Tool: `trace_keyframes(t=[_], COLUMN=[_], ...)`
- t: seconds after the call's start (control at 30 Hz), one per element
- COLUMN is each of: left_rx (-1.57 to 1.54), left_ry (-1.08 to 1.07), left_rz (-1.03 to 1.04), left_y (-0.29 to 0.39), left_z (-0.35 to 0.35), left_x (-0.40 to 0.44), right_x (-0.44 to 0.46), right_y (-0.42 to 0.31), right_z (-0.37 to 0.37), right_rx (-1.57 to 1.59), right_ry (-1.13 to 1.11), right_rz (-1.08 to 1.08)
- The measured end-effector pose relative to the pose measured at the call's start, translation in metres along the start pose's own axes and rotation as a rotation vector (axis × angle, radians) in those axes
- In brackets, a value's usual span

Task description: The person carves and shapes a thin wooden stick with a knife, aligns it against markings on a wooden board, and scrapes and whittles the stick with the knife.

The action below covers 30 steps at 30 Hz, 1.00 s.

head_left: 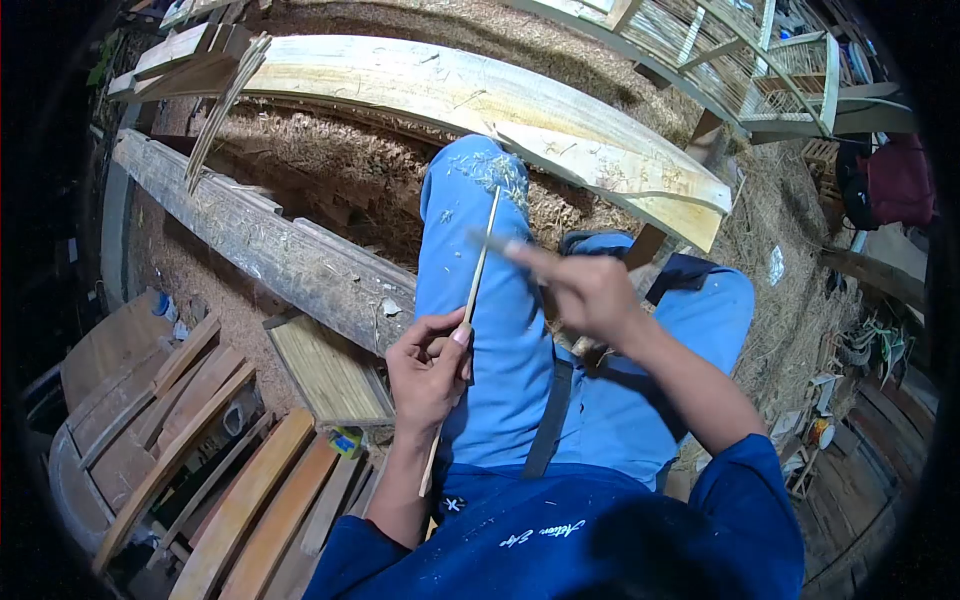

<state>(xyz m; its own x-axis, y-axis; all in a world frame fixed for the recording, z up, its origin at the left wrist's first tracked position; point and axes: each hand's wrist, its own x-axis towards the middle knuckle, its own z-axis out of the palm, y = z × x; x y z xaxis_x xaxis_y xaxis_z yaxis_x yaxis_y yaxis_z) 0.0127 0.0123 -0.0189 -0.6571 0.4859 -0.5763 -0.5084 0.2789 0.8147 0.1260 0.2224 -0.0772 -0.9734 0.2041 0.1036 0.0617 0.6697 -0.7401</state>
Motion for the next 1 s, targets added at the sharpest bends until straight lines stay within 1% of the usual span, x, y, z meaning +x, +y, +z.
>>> trace_keyframes(t=[0.07,0.1,0.13,0.2,0.23,0.3,0.33,0.4,0.43,0.47,0.53,0.57,0.6,0.67,0.7,0.73,0.8,0.83,0.87,0.93,0.97,1.0], left_rx=[-0.021,-0.022,-0.023,-0.015,-0.014,-0.025,-0.036,-0.043,-0.046,-0.046,-0.046,-0.052,-0.057,-0.039,-0.034,-0.026,-0.026,-0.038,-0.049,-0.042,-0.034,-0.028], left_ry=[-0.015,-0.013,-0.015,-0.025,-0.036,-0.037,-0.042,-0.04,-0.029,-0.024,-0.038,-0.037,-0.032,-0.006,-0.009,-0.007,-0.002,0.007,0.017,0.01,-0.005,-0.012], left_rz=[0.025,0.026,0.021,0.015,-0.01,-0.03,-0.033,-0.035,-0.037,-0.037,-0.04,-0.044,-0.041,-0.025,-0.032,-0.033,-0.027,-0.028,-0.026,-0.038,-0.046,-0.047], left_y=[-0.003,-0.004,-0.004,0.0,0.003,0.005,0.005,0.004,0.002,0.002,0.003,0.003,0.003,0.005,0.004,0.002,0.002,0.004,0.004,0.004,0.005,0.007], left_z=[0.0,0.0,-0.001,-0.003,-0.003,-0.002,-0.002,-0.002,-0.003,-0.003,-0.004,-0.004,-0.003,-0.001,-0.002,-0.003,-0.001,0.001,0.003,0.001,0.0,-0.001], left_x=[0.002,0.001,0.001,0.0,0.0,-0.001,-0.002,-0.001,-0.003,-0.003,-0.001,-0.002,-0.002,-0.003,-0.005,-0.004,-0.002,-0.002,-0.002,-0.006,-0.006,-0.006], right_x=[0.006,0.005,0.002,-0.001,0.001,0.013,0.01,0.003,0.001,0.0,0.007,0.01,0.008,-0.002,-0.003,-0.004,0.003,0.002,-0.001,-0.009,-0.01,-0.009], right_y=[0.014,0.004,-0.011,-0.026,-0.015,0.013,0.011,-0.006,-0.025,-0.019,0.01,0.022,0.016,-0.013,-0.031,-0.023,-0.001,0.003,-0.002,-0.027,-0.031,-0.021], right_z=[-0.002,-0.004,-0.012,-0.02,-0.016,-0.011,-0.01,-0.009,-0.019,-0.013,-0.002,-0.007,-0.008,-0.011,-0.019,-0.014,-0.005,-0.01,-0.009,-0.009,-0.012,-0.01], right_rx=[0.039,0.072,-0.021,-0.097,-0.099,0.05,0.049,0.004,-0.093,-0.089,0.136,0.035,0.034,-0.078,-0.083,-0.085,0.06,-0.085,-0.084,-0.057,-0.111,-0.111], right_ry=[0.122,0.094,-0.047,-0.185,-0.178,0.116,0.113,-0.03,-0.2,-0.196,0.123,0.124,0.12,-0.086,-0.204,-0.198,0.106,0.029,0.023,-0.115,-0.179,-0.173], right_rz=[0.17,0.126,0.067,0.04,0.043,0.21,0.205,0.049,0.02,0.029,0.2,0.211,0.205,0.048,0.034,0.041,0.161,0.15,0.143,-0.002,0.001,0.008])
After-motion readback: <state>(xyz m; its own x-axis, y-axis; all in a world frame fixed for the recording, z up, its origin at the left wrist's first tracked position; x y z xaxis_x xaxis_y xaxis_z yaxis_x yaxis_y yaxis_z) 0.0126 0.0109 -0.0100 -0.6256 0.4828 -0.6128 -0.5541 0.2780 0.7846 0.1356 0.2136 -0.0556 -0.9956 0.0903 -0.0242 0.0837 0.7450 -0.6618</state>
